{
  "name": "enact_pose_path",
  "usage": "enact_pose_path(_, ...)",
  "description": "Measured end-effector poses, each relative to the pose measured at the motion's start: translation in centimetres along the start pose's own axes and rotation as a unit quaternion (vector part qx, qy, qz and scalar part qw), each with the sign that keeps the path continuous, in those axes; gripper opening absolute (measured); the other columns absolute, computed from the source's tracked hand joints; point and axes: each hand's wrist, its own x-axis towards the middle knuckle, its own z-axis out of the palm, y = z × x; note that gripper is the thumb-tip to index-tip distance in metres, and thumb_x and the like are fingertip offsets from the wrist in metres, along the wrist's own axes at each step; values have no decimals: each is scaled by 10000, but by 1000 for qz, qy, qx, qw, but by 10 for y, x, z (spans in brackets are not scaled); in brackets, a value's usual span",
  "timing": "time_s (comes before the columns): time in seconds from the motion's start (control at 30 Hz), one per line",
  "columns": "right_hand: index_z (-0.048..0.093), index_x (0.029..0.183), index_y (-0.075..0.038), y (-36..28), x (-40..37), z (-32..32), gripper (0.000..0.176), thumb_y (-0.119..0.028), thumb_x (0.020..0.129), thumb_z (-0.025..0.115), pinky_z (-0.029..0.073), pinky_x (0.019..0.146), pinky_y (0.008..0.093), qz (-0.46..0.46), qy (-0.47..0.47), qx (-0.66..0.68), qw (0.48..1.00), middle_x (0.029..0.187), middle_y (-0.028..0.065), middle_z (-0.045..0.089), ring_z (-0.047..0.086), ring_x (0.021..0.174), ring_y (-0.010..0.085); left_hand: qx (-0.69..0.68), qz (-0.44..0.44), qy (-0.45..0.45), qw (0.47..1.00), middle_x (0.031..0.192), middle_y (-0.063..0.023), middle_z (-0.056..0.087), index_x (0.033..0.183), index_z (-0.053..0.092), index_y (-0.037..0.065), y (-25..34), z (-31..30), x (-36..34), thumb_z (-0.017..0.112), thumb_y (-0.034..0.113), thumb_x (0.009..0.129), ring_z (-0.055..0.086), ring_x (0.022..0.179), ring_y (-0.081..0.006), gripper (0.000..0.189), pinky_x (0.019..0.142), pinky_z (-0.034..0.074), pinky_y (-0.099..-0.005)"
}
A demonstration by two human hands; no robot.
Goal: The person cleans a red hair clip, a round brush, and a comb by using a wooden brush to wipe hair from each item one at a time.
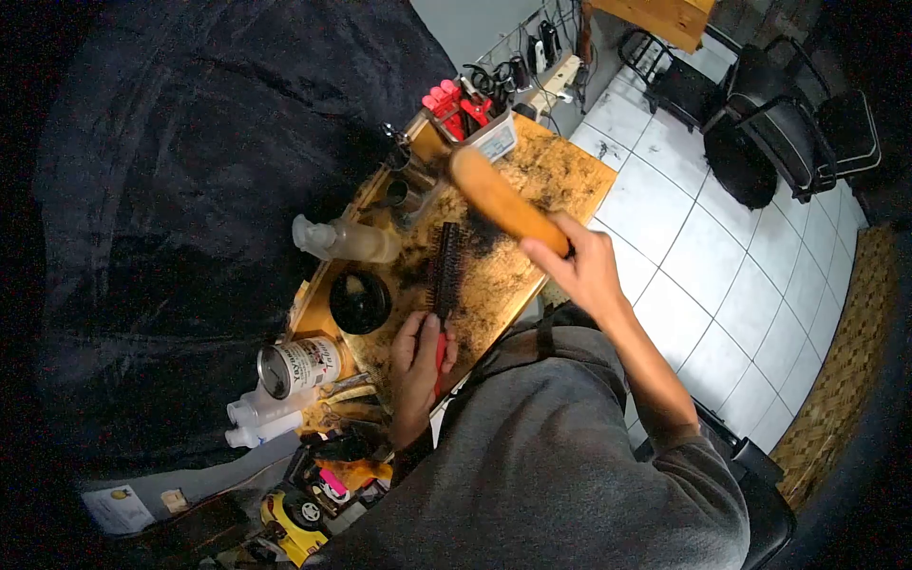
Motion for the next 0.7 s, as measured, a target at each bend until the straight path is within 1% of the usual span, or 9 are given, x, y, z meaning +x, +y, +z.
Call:
enact_pose_path(0.07,646,977,-68,7,-12,12,403,-421,786,677,472,472,295,-107,-51,102,988,631,66,629,603,508,160,12,21,9,1000,651,8,511,962,552,7,-1,0,-1,549,165,920,421,517,-39,164,447,326,-201)
enact_pose_path(0.17,651,915,-85,-7,-30,11,471,-523,745,675,471,450,321,-180,-213,-40,960,617,54,621,576,445,191,81,67,-12,994,655,3,518,974,565,-4,-9,-12,-2,554,160,916,413,510,-41,174,449,327,-207)
enact_pose_path(0.23,654,896,-85,0,-22,12,480,-541,746,663,468,445,322,-172,-155,-48,972,597,62,610,567,431,192,140,93,-31,985,658,0,523,977,571,-11,-6,-15,-4,558,156,913,407,505,-42,179,449,327,-208)
enact_pose_path(0.3,652,874,-74,0,-9,9,511,-569,747,642,468,447,329,-143,-50,-79,985,586,71,604,565,433,209,125,30,-19,992,659,-2,527,956,580,-13,10,-6,-6,552,162,917,398,494,-44,182,453,328,-202)
enact_pose_path(0.4,635,910,-58,-12,4,0,467,-504,773,653,479,479,329,-24,-11,-81,996,639,85,619,599,492,234,40,-19,-63,997,670,-13,535,974,581,-1,13,-8,-9,524,165,934,403,491,-49,180,451,325,-196)
enact_pose_path(0.47,634,909,-57,-22,3,-2,450,-487,779,655,477,480,327,-43,-8,-31,999,622,81,611,598,491,232,-6,-6,-53,999,672,-16,529,985,572,6,6,-6,-9,505,167,943,403,495,-49,179,449,319,-192)
enact_pose_path(0.53,634,913,-86,-21,-5,6,406,-468,780,665,482,477,331,-135,-36,38,990,578,58,593,596,479,226,-53,7,-38,998,674,-19,522,996,562,14,1,-7,-6,487,169,953,403,499,-49,178,447,313,-189)
enact_pose_path(0.6,636,907,-121,-23,-21,6,411,-503,762,669,489,470,335,-178,-195,-5,965,562,48,589,598,471,221,-62,33,-51,996,695,-27,518,1018,522,20,-2,-10,-4,459,163,964,398,516,-43,166,453,309,-186)
enact_pose_path(0.7,637,892,-147,-19,-24,13,447,-564,733,661,495,467,337,-127,-211,-116,962,574,43,597,597,462,218,-97,-41,-30,994,713,-31,521,1007,471,31,14,0,-11,475,157,956,391,530,-38,136,458,308,-187)
